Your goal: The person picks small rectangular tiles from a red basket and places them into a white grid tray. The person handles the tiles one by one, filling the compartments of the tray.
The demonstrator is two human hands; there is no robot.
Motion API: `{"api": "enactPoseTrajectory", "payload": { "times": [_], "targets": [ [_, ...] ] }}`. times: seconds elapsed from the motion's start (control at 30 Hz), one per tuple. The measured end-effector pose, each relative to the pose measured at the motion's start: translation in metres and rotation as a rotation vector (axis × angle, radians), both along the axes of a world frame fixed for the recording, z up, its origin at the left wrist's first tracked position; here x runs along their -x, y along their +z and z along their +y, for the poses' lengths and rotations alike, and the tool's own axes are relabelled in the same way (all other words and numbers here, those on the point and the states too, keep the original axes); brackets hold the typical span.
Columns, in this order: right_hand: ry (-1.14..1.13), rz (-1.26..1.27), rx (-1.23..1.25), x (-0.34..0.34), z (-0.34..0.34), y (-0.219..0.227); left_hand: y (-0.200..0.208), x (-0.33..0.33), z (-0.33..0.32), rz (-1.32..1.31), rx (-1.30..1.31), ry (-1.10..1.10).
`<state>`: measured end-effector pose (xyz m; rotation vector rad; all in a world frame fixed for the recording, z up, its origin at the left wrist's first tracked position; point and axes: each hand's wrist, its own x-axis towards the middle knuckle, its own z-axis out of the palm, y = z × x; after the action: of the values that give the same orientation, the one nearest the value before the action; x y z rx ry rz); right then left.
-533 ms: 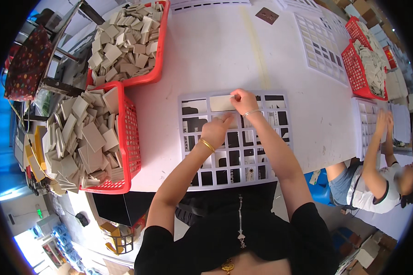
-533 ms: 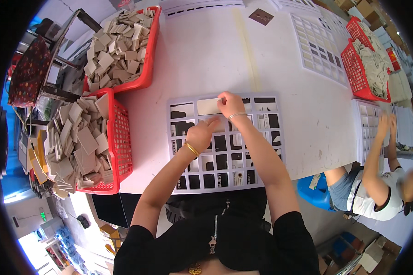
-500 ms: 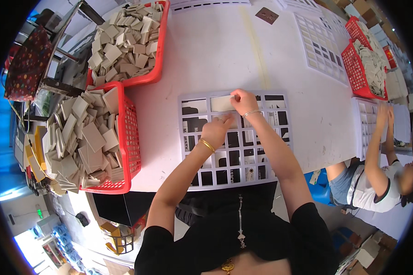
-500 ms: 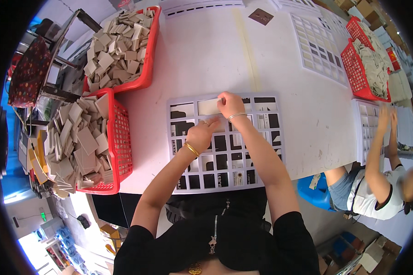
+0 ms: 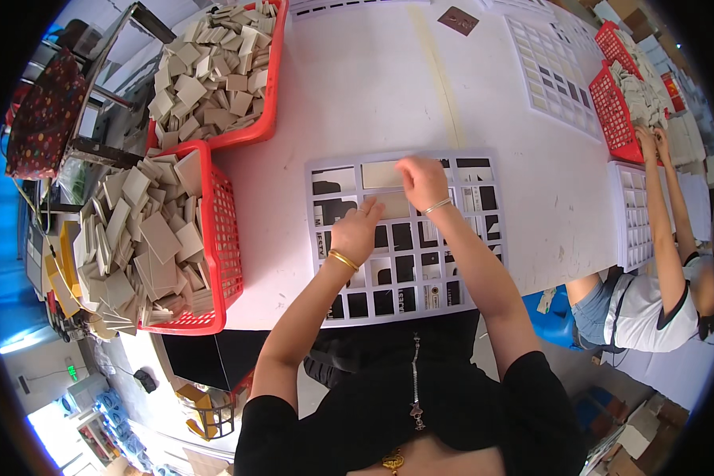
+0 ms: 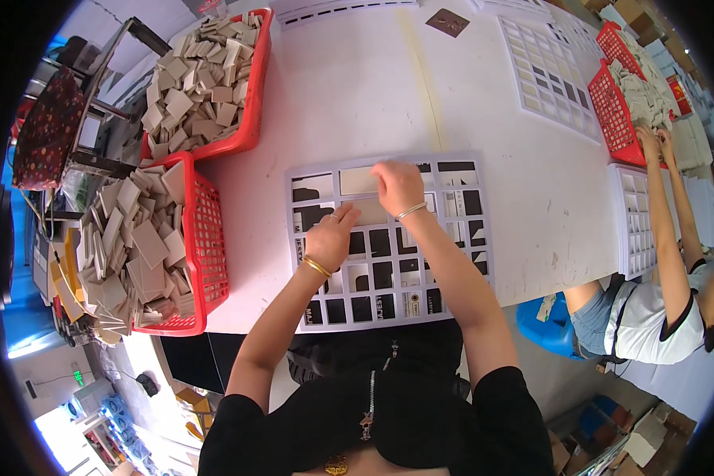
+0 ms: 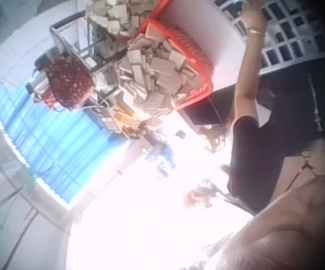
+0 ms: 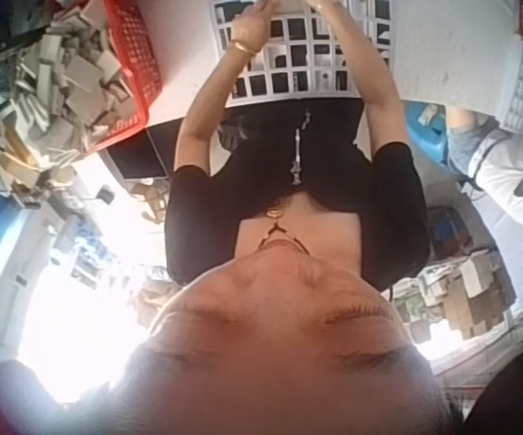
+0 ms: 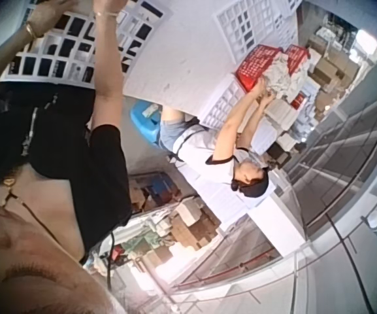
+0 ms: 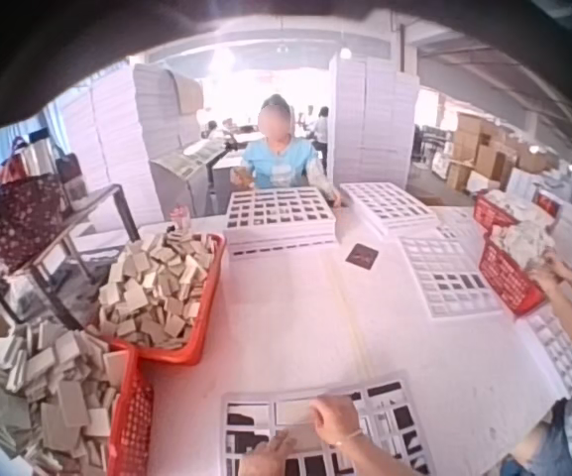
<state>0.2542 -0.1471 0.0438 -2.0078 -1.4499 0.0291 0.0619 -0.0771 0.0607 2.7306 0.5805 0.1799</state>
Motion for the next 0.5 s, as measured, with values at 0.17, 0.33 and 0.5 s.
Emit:
{"api": "enactPoseTrajectory", "payload": {
  "times": [0.17,0.33,0.5],
  "targets": [
    [0.200,-0.010,0.068,-0.002,-0.010,-0.006,-0.006,-0.002,0.005,0.047,-0.001,-0.046],
    [0.124,-0.109,0.118,0.019,-0.006,0.007,0.003,-0.004,0.016,-0.076,0.061,-0.076],
    [0.101,-0.139,0.295,0.026,-0.005,0.005,0.038,-0.027,0.063,-0.396,0.019,0.118]
  ]
}}
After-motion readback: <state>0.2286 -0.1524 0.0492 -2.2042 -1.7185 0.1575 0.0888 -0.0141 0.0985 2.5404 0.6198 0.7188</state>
